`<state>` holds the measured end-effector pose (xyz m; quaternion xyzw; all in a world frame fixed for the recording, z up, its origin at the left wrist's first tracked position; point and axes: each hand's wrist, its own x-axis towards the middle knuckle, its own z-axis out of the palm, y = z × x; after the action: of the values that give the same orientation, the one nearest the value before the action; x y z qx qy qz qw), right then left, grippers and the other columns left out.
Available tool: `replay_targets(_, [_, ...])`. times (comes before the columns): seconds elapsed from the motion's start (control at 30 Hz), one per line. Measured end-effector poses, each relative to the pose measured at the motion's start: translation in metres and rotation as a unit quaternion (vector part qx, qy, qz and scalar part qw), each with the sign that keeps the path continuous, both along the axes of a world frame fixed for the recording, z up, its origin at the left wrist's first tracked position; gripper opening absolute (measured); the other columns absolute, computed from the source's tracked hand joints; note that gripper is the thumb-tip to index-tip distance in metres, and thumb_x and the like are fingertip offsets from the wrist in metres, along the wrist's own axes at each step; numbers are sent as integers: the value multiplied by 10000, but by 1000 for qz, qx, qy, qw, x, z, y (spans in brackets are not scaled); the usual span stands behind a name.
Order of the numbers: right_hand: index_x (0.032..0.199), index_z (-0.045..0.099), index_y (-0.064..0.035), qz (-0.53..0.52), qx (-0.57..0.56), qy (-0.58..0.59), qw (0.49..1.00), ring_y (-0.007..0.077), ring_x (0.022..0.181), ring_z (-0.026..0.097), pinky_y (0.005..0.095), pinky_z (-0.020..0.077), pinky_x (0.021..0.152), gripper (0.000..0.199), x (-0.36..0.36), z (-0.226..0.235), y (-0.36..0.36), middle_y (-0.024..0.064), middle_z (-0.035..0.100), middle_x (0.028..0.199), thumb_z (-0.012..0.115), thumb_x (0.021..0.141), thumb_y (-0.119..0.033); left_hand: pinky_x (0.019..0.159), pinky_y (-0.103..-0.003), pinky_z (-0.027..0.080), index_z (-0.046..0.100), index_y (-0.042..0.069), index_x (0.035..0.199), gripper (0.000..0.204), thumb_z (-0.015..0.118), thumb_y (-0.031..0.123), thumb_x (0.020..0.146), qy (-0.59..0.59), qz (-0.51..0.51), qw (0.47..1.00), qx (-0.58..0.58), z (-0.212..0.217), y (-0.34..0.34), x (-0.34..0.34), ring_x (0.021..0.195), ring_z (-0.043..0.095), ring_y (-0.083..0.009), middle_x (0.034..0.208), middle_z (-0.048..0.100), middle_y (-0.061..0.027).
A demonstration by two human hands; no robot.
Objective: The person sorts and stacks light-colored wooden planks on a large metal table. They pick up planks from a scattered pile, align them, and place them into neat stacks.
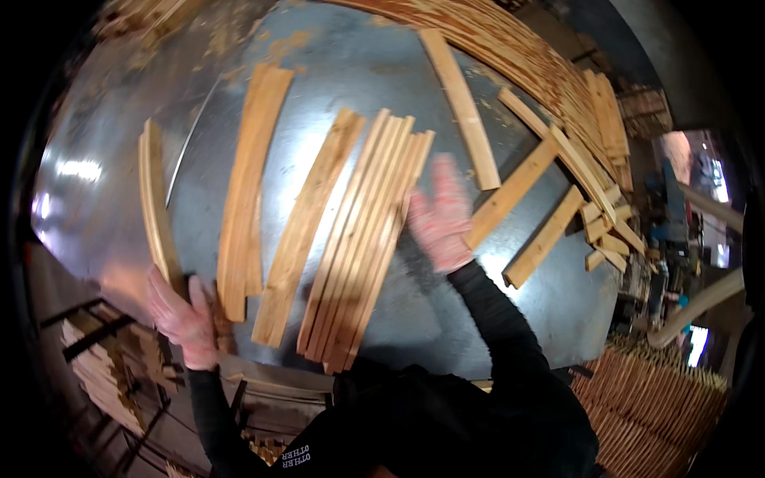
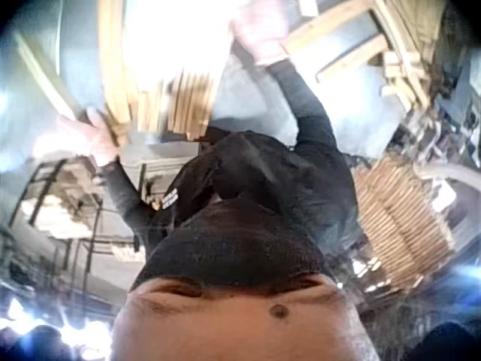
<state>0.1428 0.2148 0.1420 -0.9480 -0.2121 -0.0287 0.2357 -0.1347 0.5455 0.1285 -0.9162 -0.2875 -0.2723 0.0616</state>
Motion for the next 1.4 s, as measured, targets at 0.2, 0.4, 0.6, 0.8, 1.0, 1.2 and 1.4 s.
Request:
replay_targets(0.2, [1532,274,18,-172,-192,13,966,407,1387,421,452,357,1138,1001,133,-63,-132,281,419,1510,723,818,-520,1145,-498,356,380,-66,1487,767,619,433,957,96,-188,943,-256,-57,-119,117,1377,427,-459,1480,453,-301])
replay_targets(0.4, [1522,321,-24,-145,-53,192,969,464,1201,572,482,462,1028,872,102,-58,-152,296,590,1308,654,883,-515,1057,-477,419,453,-5,1460,689,495,515,1009,161,-23,857,-490,-14,-167,133,1286,500,-436,1383,552,-263])
replay_targets(0.6, [1414,422,-88,-240,-66,197,948,384,1196,546,502,456,978,848,-35,-31,-195,234,559,1257,792,754,-473,1095,-512,383,316,-37,1535,890,540,609,965,290,-21,928,-232,-25,-222,117,1359,424,-455,1448,467,-299])
replay_targets(0.8, [1425,332,15,-305,-105,144,936,356,1212,497,503,393,1037,1100,-16,-65,-202,226,483,1292,880,619,-495,1156,-452,370,368,-62,1497,746,698,331,957,35,-245,865,-437,27,-325,153,1370,462,-384,1462,463,-273])
replay_targets(1.0, [1521,217,7,-323,33,236,916,416,1339,446,466,407,1100,997,-26,-69,-248,245,436,1445,755,701,-170,1040,-350,463,405,-39,1489,621,635,208,967,11,-210,637,-742,-23,-414,223,1211,568,-250,1353,562,-169])
replay_targets(1.2, [1491,308,29,-102,610,462,636,283,1062,614,345,474,989,843,-102,-97,-288,146,599,1240,727,824,-271,834,-393,590,557,-1,1336,613,585,509,997,85,-85,161,-980,-65,-437,227,1041,671,-203,1205,655,-125])
replay_targets(1.4, [1388,469,32,-66,778,566,264,260,957,624,403,506,857,663,-104,-77,-309,204,616,1196,672,852,-303,772,-428,600,544,28,1330,549,627,451,990,179,-178,378,-891,-58,-417,211,838,702,-259,1072,681,-153])
